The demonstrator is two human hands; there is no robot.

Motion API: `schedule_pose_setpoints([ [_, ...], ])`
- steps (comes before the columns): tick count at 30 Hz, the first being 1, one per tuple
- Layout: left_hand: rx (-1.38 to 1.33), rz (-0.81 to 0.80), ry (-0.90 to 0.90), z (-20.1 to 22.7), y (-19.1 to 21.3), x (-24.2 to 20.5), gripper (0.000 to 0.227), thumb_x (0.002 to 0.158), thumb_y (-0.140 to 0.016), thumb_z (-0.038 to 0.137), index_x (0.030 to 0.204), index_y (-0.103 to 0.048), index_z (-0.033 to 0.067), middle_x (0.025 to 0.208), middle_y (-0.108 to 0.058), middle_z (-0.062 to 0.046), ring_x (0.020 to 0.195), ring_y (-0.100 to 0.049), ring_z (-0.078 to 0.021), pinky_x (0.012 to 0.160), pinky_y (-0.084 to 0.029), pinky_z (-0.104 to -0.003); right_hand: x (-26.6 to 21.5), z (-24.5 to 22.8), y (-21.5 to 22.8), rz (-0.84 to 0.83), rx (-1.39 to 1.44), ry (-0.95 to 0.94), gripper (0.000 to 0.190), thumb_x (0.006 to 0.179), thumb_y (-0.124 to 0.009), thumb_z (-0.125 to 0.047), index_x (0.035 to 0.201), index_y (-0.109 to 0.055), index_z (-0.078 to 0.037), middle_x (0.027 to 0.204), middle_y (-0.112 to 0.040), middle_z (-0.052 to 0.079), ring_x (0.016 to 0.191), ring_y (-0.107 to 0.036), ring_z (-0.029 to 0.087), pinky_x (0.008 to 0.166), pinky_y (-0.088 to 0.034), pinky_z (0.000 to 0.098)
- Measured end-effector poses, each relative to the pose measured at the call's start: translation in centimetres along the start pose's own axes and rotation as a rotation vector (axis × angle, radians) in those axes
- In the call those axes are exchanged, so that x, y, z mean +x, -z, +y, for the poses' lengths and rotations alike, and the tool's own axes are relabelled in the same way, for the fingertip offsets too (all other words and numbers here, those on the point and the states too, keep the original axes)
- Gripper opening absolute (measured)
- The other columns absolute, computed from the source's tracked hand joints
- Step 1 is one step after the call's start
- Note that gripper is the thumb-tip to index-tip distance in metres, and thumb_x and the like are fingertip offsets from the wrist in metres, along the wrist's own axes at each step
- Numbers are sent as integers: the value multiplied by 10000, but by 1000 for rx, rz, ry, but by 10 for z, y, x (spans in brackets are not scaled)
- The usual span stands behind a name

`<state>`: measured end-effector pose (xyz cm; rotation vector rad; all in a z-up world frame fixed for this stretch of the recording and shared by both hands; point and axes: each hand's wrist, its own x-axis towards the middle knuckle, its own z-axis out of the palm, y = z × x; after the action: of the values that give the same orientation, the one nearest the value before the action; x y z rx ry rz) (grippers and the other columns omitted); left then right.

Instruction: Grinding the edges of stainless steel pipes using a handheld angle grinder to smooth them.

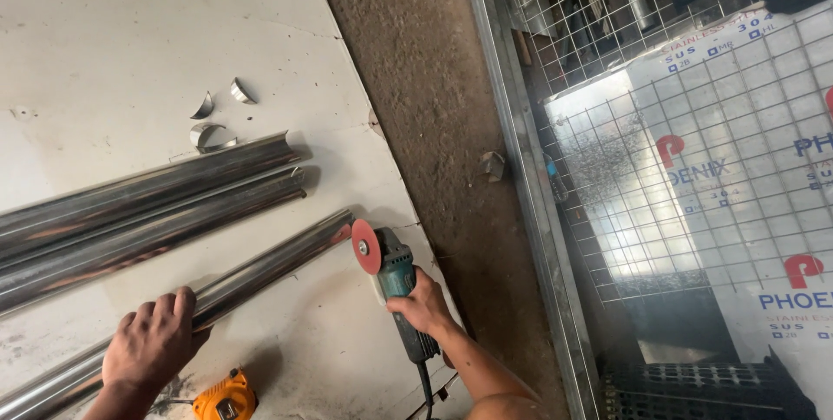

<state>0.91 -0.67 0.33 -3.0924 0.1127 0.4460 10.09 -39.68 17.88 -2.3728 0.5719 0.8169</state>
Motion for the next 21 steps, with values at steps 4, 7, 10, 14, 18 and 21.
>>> schedule_pose_setpoints([
  [4, -25, -71, 18, 1, 4, 1, 624, 848, -532, 678, 1258, -468, 212, 1072, -694, 15, 978, -736, -206, 848, -644, -350, -3, -4, 1, 0, 2, 3, 450, 561, -748, -305, 952, -586, -154, 835, -586, 26, 738, -563, 200, 601, -446, 332],
  [7, -29, -6, 33, 1, -3, 0, 642, 778, -583, 699, 1203, -480, 229, 1013, -690, 26, 951, -731, -222, 817, -638, -353, -5, -6, 2, -11, 3, -28, 477, 581, -745, -325, 1000, -592, -154, 868, -584, 29, 767, -560, 202, 619, -442, 339],
  [10, -20, -15, 15, 0, 0, 1, 640, 817, -547, 719, 1215, -476, 223, 1010, -693, 28, 928, -737, -202, 807, -646, -348, -3, -4, 2, -15, 15, -10, 434, 585, -749, -297, 956, -579, -151, 838, -579, 26, 742, -558, 202, 604, -443, 334],
  [14, -1, -17, 17, 1, 2, 1, 662, 803, -560, 716, 1239, -473, 225, 1031, -697, 25, 960, -737, -193, 839, -647, -337, -3, -6, 1, -2, 19, -17, 425, 577, -755, -299, 934, -578, -151, 817, -570, 20, 721, -540, 189, 596, -431, 327],
  [18, -21, -71, 11, 1, 9, 1, 642, 839, -551, 680, 1274, -455, 217, 1090, -698, 11, 995, -739, -193, 865, -648, -345, -8, -15, 2, 12, 50, -46, 378, 583, -749, -264, 899, -576, -150, 824, -563, 15, 745, -529, 187, 622, -420, 328],
  [21, 2, 16, 9, 1, 0, 0, 647, 807, -564, 702, 1222, -481, 212, 1012, -684, 23, 922, -730, -199, 798, -630, -342, 11, 7, -7, 19, 53, -6, 406, 580, -762, -302, 919, -588, -161, 824, -562, 21, 718, -520, 195, 605, -411, 344],
])
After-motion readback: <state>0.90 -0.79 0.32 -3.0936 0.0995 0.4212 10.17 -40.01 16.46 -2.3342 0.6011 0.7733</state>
